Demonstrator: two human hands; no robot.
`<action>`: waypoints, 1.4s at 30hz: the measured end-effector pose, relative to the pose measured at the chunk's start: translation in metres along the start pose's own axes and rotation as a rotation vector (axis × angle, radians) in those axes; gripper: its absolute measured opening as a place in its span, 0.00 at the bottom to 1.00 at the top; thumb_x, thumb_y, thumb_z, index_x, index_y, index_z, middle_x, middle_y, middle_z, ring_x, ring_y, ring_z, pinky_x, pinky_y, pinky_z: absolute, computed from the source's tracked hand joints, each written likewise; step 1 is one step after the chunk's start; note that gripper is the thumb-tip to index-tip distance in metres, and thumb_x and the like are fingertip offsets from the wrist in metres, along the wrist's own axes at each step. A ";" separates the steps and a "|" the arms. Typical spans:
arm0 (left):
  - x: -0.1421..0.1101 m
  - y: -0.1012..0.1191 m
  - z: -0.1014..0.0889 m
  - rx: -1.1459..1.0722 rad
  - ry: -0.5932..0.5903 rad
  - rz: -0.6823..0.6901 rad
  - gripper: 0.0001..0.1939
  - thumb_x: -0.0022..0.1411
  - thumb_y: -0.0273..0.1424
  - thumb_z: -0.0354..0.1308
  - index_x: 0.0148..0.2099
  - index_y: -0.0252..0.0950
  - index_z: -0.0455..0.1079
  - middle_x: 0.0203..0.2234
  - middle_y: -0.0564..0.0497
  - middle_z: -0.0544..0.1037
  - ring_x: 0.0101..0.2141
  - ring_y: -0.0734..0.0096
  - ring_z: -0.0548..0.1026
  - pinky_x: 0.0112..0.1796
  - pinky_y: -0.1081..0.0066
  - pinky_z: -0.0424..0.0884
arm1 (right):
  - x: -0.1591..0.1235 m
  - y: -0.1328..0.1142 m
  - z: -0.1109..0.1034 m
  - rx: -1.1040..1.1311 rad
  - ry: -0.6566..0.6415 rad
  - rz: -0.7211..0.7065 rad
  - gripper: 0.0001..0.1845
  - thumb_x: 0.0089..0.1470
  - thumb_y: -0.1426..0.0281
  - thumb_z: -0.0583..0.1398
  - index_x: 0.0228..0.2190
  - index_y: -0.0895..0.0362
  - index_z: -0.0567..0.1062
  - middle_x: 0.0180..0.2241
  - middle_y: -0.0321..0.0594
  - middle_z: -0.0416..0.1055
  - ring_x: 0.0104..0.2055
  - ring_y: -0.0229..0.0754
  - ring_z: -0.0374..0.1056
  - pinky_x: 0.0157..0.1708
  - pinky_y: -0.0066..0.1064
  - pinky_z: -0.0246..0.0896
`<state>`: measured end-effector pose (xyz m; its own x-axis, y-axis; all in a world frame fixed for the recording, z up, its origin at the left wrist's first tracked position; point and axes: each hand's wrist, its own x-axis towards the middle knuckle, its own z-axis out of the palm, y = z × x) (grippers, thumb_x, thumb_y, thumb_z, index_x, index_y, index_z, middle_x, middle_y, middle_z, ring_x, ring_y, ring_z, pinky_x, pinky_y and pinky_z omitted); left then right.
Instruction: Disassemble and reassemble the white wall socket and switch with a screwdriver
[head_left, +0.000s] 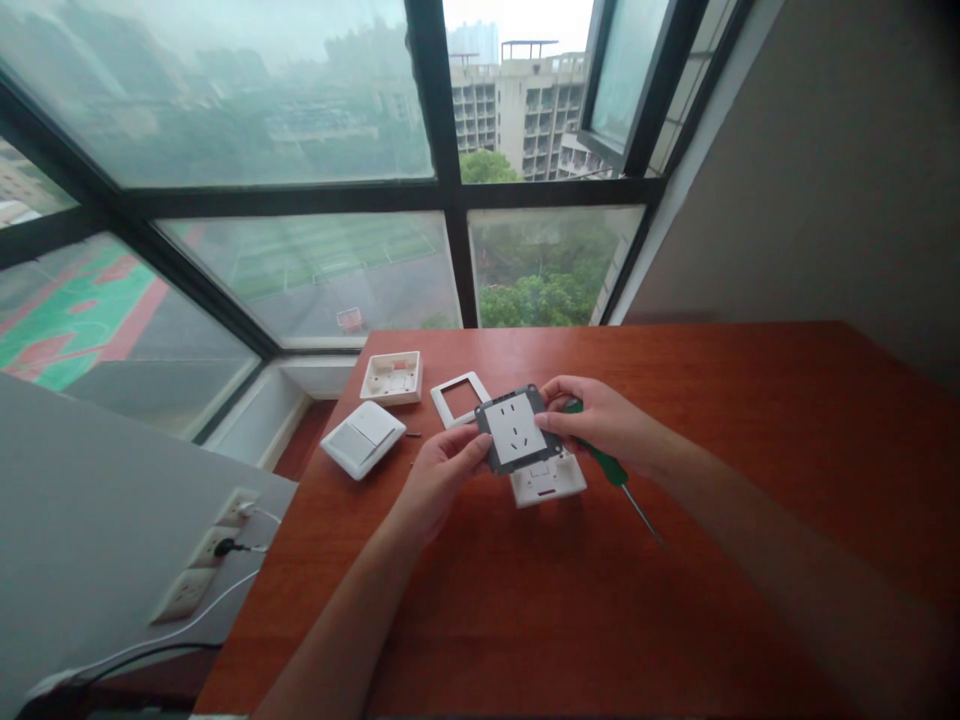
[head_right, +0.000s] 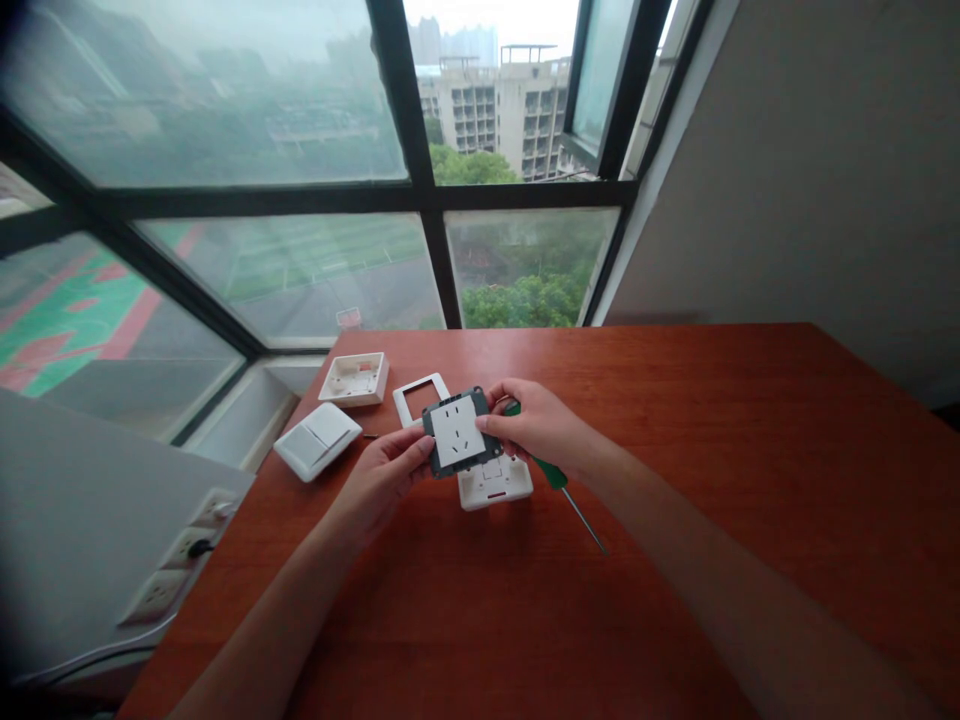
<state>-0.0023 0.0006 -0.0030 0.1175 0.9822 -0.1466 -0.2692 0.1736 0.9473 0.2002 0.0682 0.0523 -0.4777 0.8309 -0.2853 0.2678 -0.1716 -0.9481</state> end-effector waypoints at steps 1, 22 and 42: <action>0.000 0.000 0.000 0.008 0.001 0.001 0.16 0.60 0.37 0.63 0.46 0.31 0.76 0.41 0.41 0.81 0.38 0.62 0.79 0.41 0.64 0.75 | 0.000 0.001 0.000 -0.015 0.000 -0.005 0.09 0.50 0.68 0.63 0.31 0.54 0.68 0.20 0.31 0.66 0.16 0.32 0.58 0.13 0.25 0.52; -0.005 -0.009 0.003 0.485 0.158 0.313 0.07 0.61 0.32 0.60 0.41 0.37 0.67 0.33 0.50 0.80 0.32 0.69 0.79 0.31 0.73 0.73 | 0.001 0.010 0.001 -0.136 0.051 -0.053 0.07 0.49 0.72 0.62 0.32 0.57 0.68 0.23 0.31 0.66 0.16 0.29 0.58 0.12 0.22 0.51; -0.003 -0.011 -0.003 1.073 0.259 0.794 0.04 0.61 0.30 0.61 0.39 0.43 0.77 0.35 0.49 0.73 0.36 0.66 0.71 0.38 0.64 0.71 | 0.001 0.025 -0.007 -0.333 0.138 -0.135 0.07 0.46 0.72 0.65 0.31 0.57 0.74 0.28 0.38 0.73 0.30 0.39 0.67 0.30 0.30 0.61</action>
<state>-0.0030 -0.0038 -0.0139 0.0665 0.7959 0.6017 0.7043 -0.4646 0.5367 0.2126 0.0688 0.0291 -0.4157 0.9018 -0.1182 0.4780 0.1061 -0.8719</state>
